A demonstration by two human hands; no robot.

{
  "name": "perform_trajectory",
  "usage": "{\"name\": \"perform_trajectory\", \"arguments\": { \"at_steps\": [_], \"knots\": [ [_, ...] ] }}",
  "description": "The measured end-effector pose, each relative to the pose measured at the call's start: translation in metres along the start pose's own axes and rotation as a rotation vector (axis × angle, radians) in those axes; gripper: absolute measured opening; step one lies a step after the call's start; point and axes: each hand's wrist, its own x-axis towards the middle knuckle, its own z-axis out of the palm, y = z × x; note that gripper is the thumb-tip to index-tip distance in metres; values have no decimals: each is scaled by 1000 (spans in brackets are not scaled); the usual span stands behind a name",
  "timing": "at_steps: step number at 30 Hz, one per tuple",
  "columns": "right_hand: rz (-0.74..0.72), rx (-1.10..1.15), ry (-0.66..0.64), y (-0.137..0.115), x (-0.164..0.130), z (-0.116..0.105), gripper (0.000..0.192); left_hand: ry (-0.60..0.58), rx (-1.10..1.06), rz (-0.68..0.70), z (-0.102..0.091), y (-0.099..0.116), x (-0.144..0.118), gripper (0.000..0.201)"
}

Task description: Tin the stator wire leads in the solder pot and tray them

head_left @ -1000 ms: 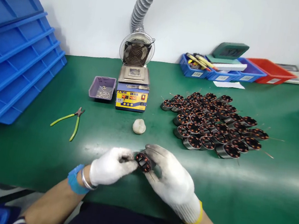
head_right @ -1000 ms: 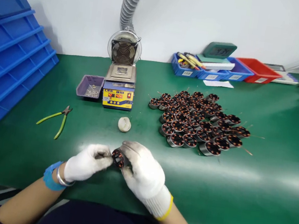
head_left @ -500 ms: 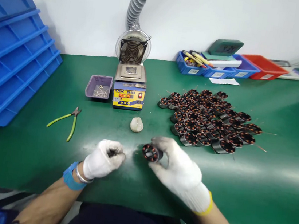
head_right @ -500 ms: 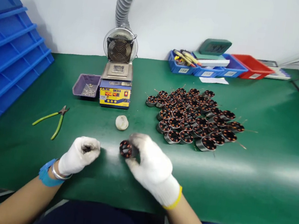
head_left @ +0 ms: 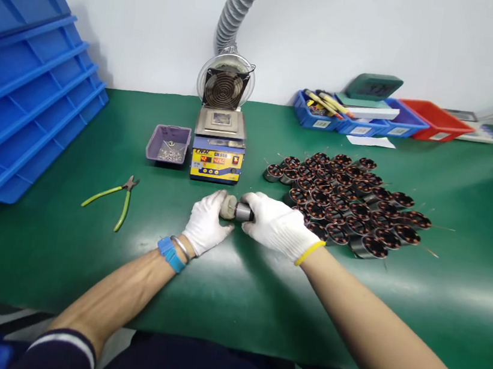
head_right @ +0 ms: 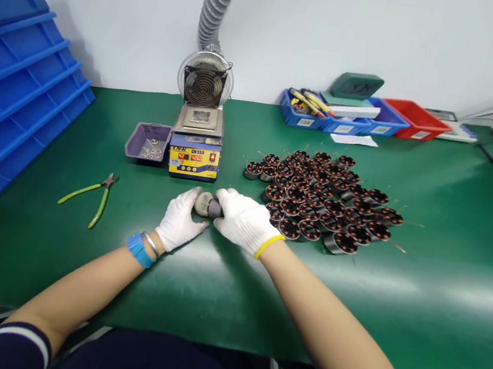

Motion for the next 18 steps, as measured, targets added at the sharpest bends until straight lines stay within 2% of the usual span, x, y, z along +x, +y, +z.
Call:
{"name": "perform_trajectory", "arguments": {
  "at_steps": [5,9,11,14,18],
  "knots": [
    [-12,36,1,2,0,-2,45,0,16,10,-1,-2,-1,73],
    [34,-27,149,3,-13,-7,46,10,-9,-6,-1,0,-1,76],
    [-5,-152,209,1,-18,-9,38,6,4,-22,-1,1,1,79],
    [-59,-305,153,-7,-17,-11,33,1,51,-55,0,4,6,86],
    [53,-260,29,-22,-8,-10,41,-2,102,-53,3,5,12,93]
  ]
}}
